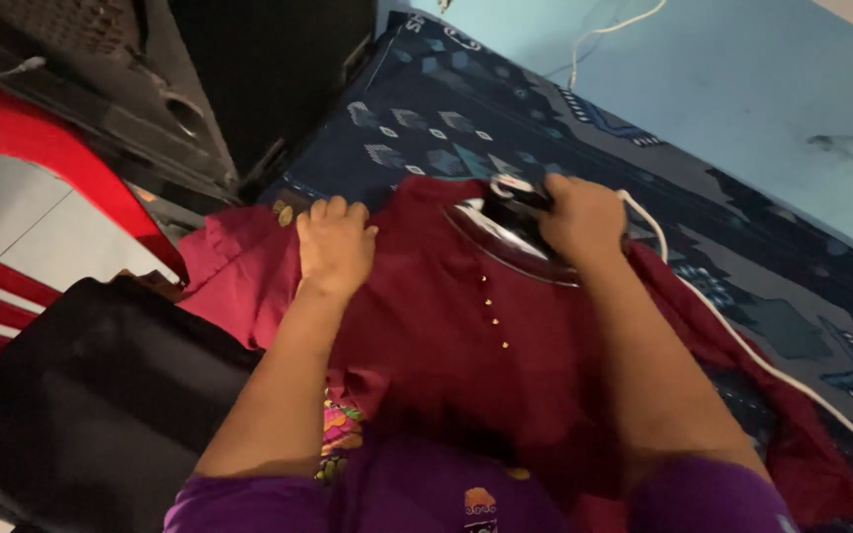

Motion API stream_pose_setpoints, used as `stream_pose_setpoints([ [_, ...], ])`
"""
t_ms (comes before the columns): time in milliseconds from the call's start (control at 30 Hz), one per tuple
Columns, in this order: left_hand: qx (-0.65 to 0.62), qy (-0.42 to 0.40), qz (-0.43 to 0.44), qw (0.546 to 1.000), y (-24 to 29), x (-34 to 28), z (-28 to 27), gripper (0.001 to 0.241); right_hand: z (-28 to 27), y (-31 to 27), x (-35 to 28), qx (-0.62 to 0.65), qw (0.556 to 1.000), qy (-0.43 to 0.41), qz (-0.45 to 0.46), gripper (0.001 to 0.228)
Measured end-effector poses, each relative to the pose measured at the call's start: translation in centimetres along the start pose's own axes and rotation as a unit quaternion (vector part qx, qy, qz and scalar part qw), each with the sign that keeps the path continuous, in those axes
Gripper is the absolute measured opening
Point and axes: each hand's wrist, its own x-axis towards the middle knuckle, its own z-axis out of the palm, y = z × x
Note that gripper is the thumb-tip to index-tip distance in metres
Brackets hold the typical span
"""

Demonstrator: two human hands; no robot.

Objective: The person irons a maroon long-sleeved shirt laid out on a patterned ironing board. They first spray the shirt with water from a spray bottle, then use an electric iron to smooth the fabric, focusing on the sleeves and the main body of the shirt.

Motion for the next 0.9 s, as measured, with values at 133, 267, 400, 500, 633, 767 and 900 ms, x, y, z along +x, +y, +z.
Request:
stream_pose_setpoints([
  [133, -0.018, 0.015, -0.01, 1.0, 0.0, 0.5, 0.3, 0.02, 0.0, -6.2, 3.1, -0.037, 0.99, 0.107, -0.081, 0.017],
  [267, -0.029, 0.032, -0.012, 0.999, -0.3, 0.6, 0.5, 0.021, 1.0, -7.2, 4.9, -0.034, 0.967, 0.197, -0.155, 0.011],
  [400, -0.045, 0.056, -0.021, 0.997, -0.4, 0.1, 0.5, 0.024, 0.2, -4.1, 3.4, 0.003, 0.982, 0.107, -0.158, 0.017],
  [500, -0.046, 0.068, -0.023, 0.996, -0.4, 0.4, 1.2, 0.023, 0.3, -1.1, 2.3, -0.018, 0.992, 0.037, -0.123, 0.02],
  [633, -0.026, 0.099, -0.019, 0.995, -0.4, 1.0, 2.1, 0.021, 0.9, -0.5, 2.0, -0.058, 0.988, 0.101, -0.1, 0.018],
  [767, -0.013, 0.116, -0.004, 0.993, -0.8, 1.4, 3.3, 0.024, 0.9, -2.1, 3.5, -0.046, 0.993, 0.099, -0.049, 0.019],
  [900, -0.021, 0.136, 0.004, 0.991, -1.3, 1.3, 3.7, 0.026, 0.3, -1.7, 3.4, -0.029, 0.997, 0.057, -0.039, 0.016],
])
